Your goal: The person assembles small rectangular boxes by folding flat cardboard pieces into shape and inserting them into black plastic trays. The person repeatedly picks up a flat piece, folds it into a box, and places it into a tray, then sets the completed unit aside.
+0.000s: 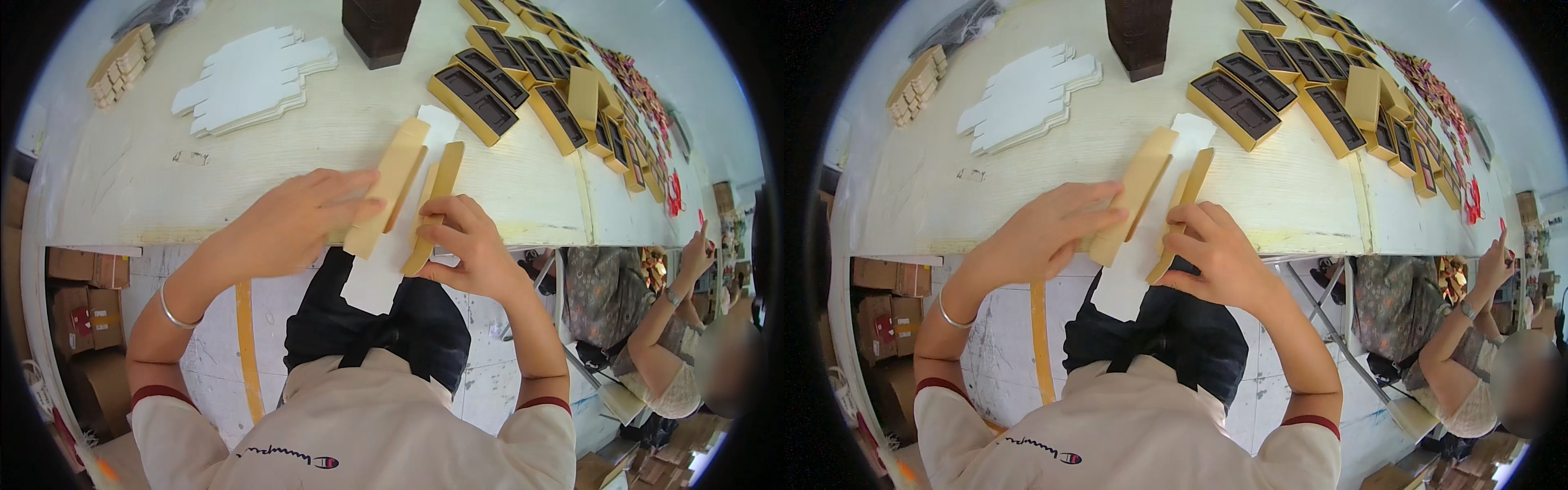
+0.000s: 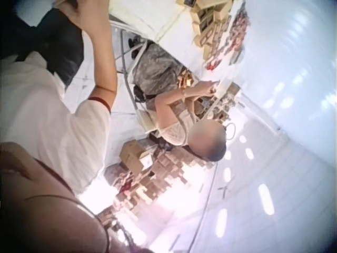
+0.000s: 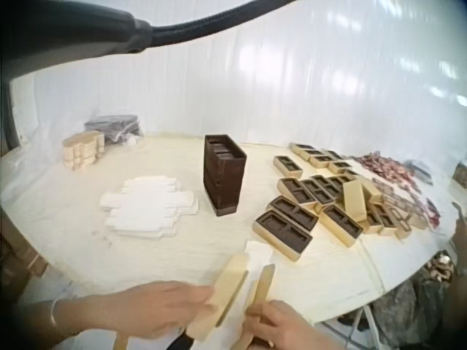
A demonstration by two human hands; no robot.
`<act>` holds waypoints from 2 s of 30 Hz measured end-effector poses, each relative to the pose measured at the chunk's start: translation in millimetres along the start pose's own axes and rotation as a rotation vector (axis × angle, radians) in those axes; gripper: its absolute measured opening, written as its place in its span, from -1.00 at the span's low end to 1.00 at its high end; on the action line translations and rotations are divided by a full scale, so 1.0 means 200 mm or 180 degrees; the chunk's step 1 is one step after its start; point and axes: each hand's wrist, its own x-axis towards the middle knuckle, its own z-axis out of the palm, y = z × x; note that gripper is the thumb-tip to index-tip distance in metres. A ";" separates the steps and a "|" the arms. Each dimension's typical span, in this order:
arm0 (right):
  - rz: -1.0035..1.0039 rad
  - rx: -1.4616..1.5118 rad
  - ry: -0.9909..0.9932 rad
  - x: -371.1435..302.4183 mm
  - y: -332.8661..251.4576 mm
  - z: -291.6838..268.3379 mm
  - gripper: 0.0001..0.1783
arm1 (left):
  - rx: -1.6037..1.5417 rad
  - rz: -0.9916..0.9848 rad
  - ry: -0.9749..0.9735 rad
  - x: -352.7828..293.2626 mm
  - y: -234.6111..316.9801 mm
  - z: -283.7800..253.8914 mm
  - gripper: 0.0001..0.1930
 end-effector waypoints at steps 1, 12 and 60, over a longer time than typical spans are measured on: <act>0.0010 0.0061 0.0055 -0.01 0.00 0.01 -0.62 | -0.0005 0.0143 0.0052 0.01 0.00 0.00 -0.54; 0.0220 0.0477 0.0089 0.06 -0.05 0.04 -0.81 | -0.0877 0.0116 0.0517 0.11 -0.01 0.19 -0.84; 0.0336 -0.0153 0.0413 0.01 -0.08 0.10 -0.73 | -0.0684 -0.0356 0.1236 0.10 0.14 0.34 -0.86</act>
